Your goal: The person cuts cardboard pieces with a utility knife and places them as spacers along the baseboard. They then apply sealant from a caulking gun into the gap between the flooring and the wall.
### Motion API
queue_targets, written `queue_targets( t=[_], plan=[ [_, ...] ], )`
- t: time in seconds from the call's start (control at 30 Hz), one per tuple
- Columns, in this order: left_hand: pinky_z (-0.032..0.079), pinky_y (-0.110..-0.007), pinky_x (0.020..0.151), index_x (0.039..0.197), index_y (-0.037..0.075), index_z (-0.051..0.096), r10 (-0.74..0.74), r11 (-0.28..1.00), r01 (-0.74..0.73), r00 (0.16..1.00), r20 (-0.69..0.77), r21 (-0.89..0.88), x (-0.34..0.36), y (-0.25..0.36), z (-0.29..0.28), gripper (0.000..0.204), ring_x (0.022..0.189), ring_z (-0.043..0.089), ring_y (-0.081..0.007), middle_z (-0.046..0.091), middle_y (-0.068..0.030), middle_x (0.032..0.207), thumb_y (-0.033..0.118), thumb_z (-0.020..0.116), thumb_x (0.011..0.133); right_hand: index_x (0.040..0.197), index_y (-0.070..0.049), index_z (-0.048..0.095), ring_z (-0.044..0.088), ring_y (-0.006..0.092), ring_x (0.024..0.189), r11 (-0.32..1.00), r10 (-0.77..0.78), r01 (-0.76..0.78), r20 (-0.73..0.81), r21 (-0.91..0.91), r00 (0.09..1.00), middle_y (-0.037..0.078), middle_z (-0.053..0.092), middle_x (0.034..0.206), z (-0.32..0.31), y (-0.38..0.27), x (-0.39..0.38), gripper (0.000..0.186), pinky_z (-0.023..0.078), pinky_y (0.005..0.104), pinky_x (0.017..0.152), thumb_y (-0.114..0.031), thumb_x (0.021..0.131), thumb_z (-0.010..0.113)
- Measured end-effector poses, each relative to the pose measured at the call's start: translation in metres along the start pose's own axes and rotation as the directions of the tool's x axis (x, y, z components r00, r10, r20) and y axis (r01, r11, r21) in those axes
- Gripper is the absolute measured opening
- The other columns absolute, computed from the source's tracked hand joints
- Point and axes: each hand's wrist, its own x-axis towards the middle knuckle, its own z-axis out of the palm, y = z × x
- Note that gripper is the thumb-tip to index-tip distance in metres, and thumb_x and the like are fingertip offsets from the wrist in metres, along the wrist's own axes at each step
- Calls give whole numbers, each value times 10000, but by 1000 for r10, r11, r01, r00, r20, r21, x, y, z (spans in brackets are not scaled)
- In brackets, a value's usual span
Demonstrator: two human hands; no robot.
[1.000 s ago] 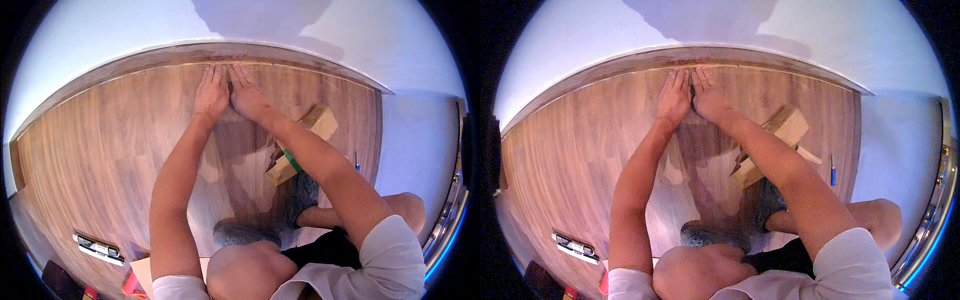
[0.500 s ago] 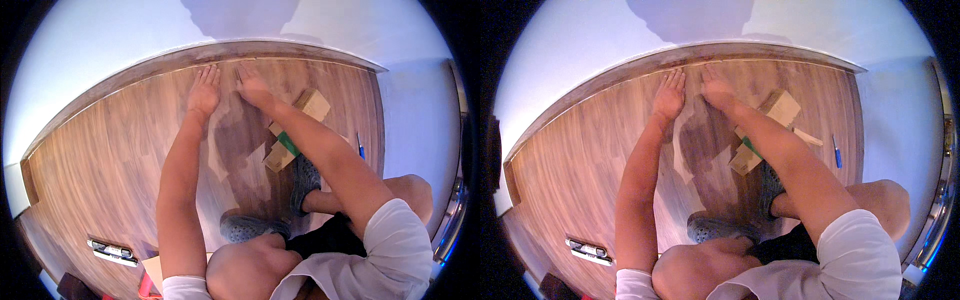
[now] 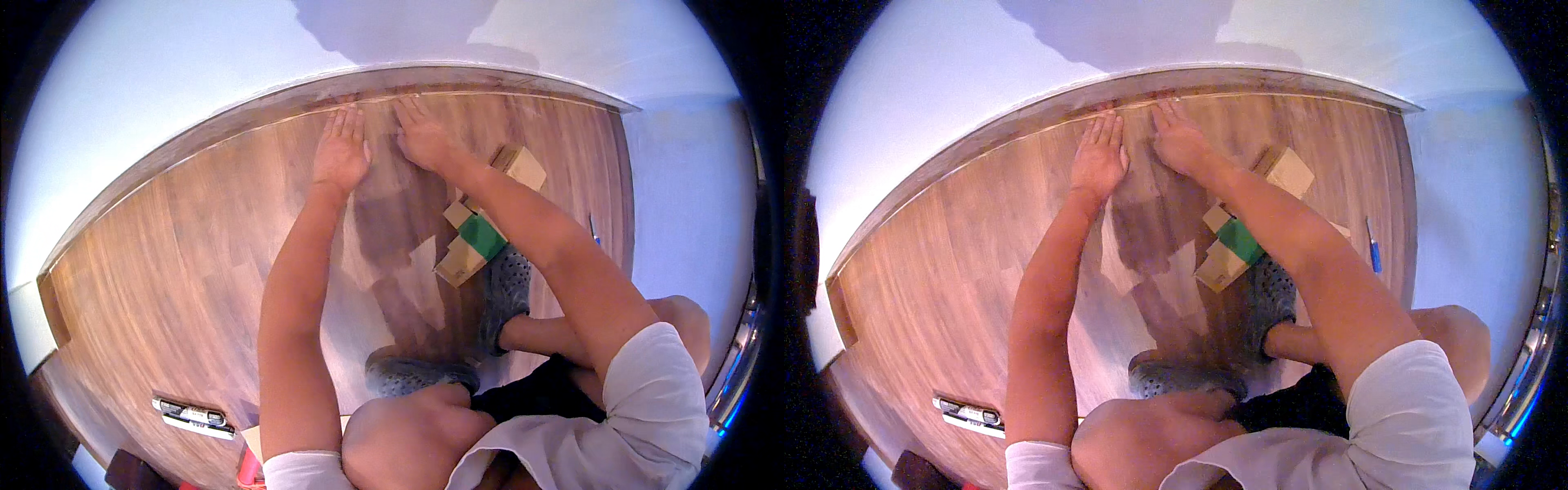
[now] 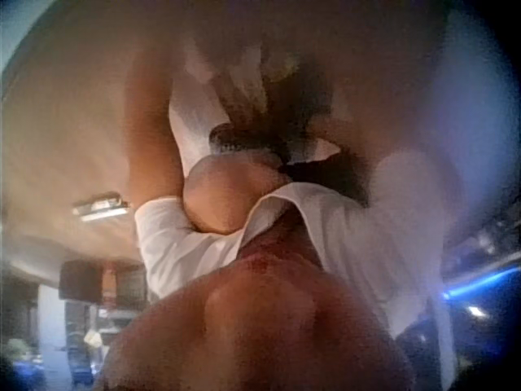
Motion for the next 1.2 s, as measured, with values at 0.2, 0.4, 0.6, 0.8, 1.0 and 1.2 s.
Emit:
queue_targets(
  t=[0.2,0.4,0.6,0.8,1.0,1.2],
  plan=[
    [276,-434,1267,1482,9,521,-55,997,49,993,-105,-62,-9,-10,-9,545,1502,396,-310,453,-164,1601,269,534,1003,1143,55,672,693,415,999,922,268,-271,51,275,962,259,711,1099,-25,-27,12,308,563,481,862,-197,1001,566],
    [515,-448,1045,1146,48,755,-567,779,580,814,128,-238,-5,-6,-42,345,1242,641,-347,684,-209,1303,316,609,986,894,28,706,668,182,572,41,467,-722,625,691,625,126,722,754,9,-46,60,463,511,327,504,-396,1040,590],
    [593,-462,883,998,56,810,-684,696,699,715,147,-163,34,-41,-47,370,1038,742,-366,767,-200,1081,386,645,967,847,22,709,658,193,543,245,471,-807,662,537,584,122,718,721,4,-65,90,516,512,334,489,-430,1053,570],
    [597,-444,878,990,70,820,-697,692,717,693,182,-83,40,-34,-45,418,1022,754,-336,777,-182,1057,413,582,999,826,30,710,670,207,552,315,426,-791,666,525,612,121,713,716,7,-59,89,556,529,352,491,-439,1070,538],
    [586,-447,908,1027,104,828,-652,734,677,723,226,-50,40,-35,-54,450,1034,755,-324,783,-160,1064,441,531,1028,802,23,734,721,211,577,344,469,-797,645,496,604,115,741,712,1,-65,93,606,599,367,553,-457,1088,500],
    [588,-453,904,1036,100,821,-641,748,658,749,165,-84,38,-41,-44,434,1022,755,-330,781,-173,1024,418,525,1034,875,-8,788,775,279,730,765,489,-603,403,228,773,177,772,816,4,-67,92,464,625,423,655,-348,1058,531]
  ],
)
